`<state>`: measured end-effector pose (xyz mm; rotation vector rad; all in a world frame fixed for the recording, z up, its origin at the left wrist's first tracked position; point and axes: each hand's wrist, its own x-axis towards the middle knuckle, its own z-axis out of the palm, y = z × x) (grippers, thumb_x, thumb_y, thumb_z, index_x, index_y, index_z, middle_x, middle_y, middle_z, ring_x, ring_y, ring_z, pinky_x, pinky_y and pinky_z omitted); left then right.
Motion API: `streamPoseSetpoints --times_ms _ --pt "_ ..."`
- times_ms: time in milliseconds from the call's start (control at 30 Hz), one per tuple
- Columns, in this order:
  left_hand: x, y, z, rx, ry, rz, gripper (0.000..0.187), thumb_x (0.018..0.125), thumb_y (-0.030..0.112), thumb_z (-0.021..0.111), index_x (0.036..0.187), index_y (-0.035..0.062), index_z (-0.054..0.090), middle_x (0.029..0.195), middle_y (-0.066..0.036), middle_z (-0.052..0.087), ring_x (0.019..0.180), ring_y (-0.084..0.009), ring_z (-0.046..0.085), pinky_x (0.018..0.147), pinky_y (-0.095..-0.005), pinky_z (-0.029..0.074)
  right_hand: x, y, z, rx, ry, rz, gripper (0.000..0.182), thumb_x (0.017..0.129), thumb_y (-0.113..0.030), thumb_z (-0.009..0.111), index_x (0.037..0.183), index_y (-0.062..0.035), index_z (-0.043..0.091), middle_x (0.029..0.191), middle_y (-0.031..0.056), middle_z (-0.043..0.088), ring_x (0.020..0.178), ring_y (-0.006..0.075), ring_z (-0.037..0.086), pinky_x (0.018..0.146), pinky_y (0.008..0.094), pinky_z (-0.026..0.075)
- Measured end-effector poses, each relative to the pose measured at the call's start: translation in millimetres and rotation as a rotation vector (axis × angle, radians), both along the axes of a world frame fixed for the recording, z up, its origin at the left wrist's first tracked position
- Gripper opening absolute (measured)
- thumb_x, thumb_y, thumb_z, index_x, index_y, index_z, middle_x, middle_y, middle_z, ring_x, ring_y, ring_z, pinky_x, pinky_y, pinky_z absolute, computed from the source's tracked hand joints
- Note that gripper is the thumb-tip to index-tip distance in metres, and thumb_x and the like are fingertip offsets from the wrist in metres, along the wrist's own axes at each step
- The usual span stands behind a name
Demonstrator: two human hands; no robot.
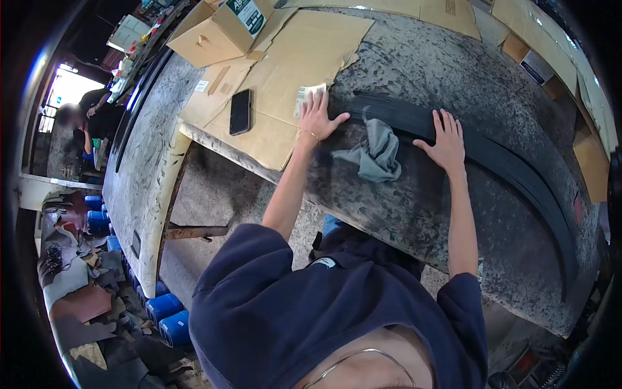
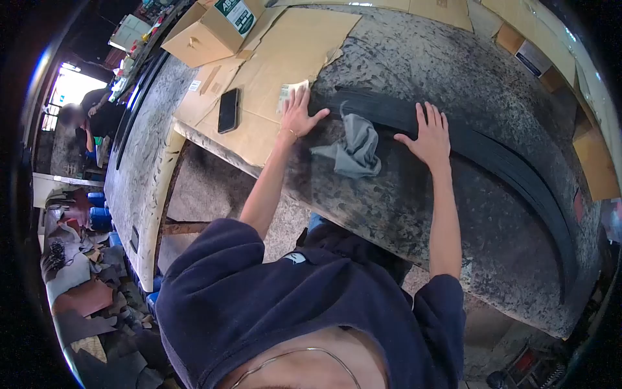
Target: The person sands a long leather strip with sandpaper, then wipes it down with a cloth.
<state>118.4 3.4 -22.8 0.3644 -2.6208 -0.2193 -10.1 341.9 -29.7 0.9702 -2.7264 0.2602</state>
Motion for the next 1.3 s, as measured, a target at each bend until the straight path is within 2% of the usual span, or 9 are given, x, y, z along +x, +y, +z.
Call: streamPoseSetpoints --times_ms 100,300,433,567,800,967,1067,1167,1300 --pt "-6.2 -27.7 -33.0 -0.095 -0.188 -0.036 0.083 0.087 0.047 0.071 0.15 0.0037 0.038 0.157 -0.022 0.034 0.143 -0.0392 0.035 0.117 -0.0414 0.031 4.6 -1.2 4.4 0.009 -0.057 -0.039 0.102 0.079 -0.076 0.059 0.151 -0.0069 0.037 0.155 0.0163 0.036 0.146 0.0324 0.031 0.121 0.0484 0.021" --pt "5.0 -70.2 -35.3 0.12 -0.095 0.046 0.06 0.092 0.035 0.067 0.137 -0.0013 0.052 0.145 -0.022 0.049 0.136 -0.035 0.046 0.112 -0.0445 0.037 5.3 0.5 -0.3 -0.025 -0.051 -0.023 0.1 0.08 -0.074 0.061 0.151 -0.0081 0.037 0.155 0.0159 0.036 0.145 0.0325 0.032 0.121 0.049 0.021" --pt "-7.3 -32.3 -20.8 0.075 0.07 -0.019 0.045 0.084 0.012 0.061 0.128 0.0019 0.059 0.133 -0.019 0.058 0.13 -0.036 0.05 0.105 -0.0481 0.042 0.7 -1.1 -2.1 0.002 -0.011 -0.029 0.097 0.081 -0.071 0.062 0.151 -0.0085 0.037 0.155 0.0157 0.037 0.145 0.0324 0.032 0.12 0.0498 0.022" --pt "0.1 117.0 -3.1 0.021 0.069 -0.529 0.051 0.085 0.003 0.05 0.137 0.0057 0.054 0.139 -0.017 0.055 0.134 -0.0325 0.048 0.114 -0.0453 0.036 2.7 -2.5 0.2 0.033 -0.027 -0.039 0.097 0.081 -0.069 0.064 0.152 -0.0108 0.035 0.154 0.0136 0.037 0.145 0.0315 0.033 0.12 0.0488 0.024" --pt "-7.6 70.6 -21.1 0.033 0.038 -0.193 0.047 0.085 0.005 0.05 0.131 0.0012 0.059 0.136 -0.016 0.06 0.135 -0.0287 0.051 0.115 -0.0462 0.035 5.1 -1.7 0.3 -0.02 -0.024 -0.027 0.094 0.081 -0.065 0.066 0.15 -0.009 0.037 0.153 0.0155 0.039 0.143 0.0333 0.034 0.119 0.0498 0.024" --pt "-3.3 121.2 -29.1 -0.033 -0.014 -0.452 0.046 0.084 0.0 0.049 0.128 0.001 0.061 0.139 -0.016 0.058 0.134 -0.0306 0.051 0.112 -0.0452 0.036 3.4 -2.7 1.8 0.002 -0.034 -0.013 0.094 0.081 -0.064 0.067 0.15 -0.0085 0.038 0.152 0.0156 0.039 0.143 0.033 0.034 0.119 0.0497 0.024" --pt "-16.2 90.4 -13.6 -0.047 0.003 -0.057 0.049 0.082 -0.002 0.052 0.13 -0.0005 0.059 0.137 -0.018 0.059 0.13 -0.0315 0.054 0.111 -0.0443 0.038 3.8 -1.6 4.4 -0.003 -0.044 -0.039 0.093 0.081 -0.063 0.068 0.15 -0.0082 0.038 0.151 0.0155 0.041 0.142 0.0328 0.035 0.119 0.0496 0.025" --pt "-6.4 139.7 -27.6 -0.053 0.014 -0.343 0.046 0.083 0.004 0.054 0.128 -0.003 0.058 0.131 -0.022 0.06 0.128 -0.0325 0.054 0.112 -0.0427 0.038 5.7 -3.6 1.7 -0.013 -0.028 -0.021 0.093 0.081 -0.062 0.069 0.149 -0.0081 0.038 0.149 0.0154 0.042 0.141 0.0327 0.035 0.119 0.0496 0.025" --pt "-21.5 91.7 -15.6 0.09 -0.029 -0.009 0.05 0.079 -0.002 0.054 0.128 -0.0028 0.059 0.133 -0.02 0.059 0.132 -0.0348 0.051 0.114 -0.0434 0.037 6.4 -2.4 0.9 -0.049 -0.013 -0.025 0.092 0.08 -0.06 0.071 0.149 -0.0081 0.039 0.146 0.0154 0.044 0.14 0.0325 0.037 0.119 0.0495 0.025"
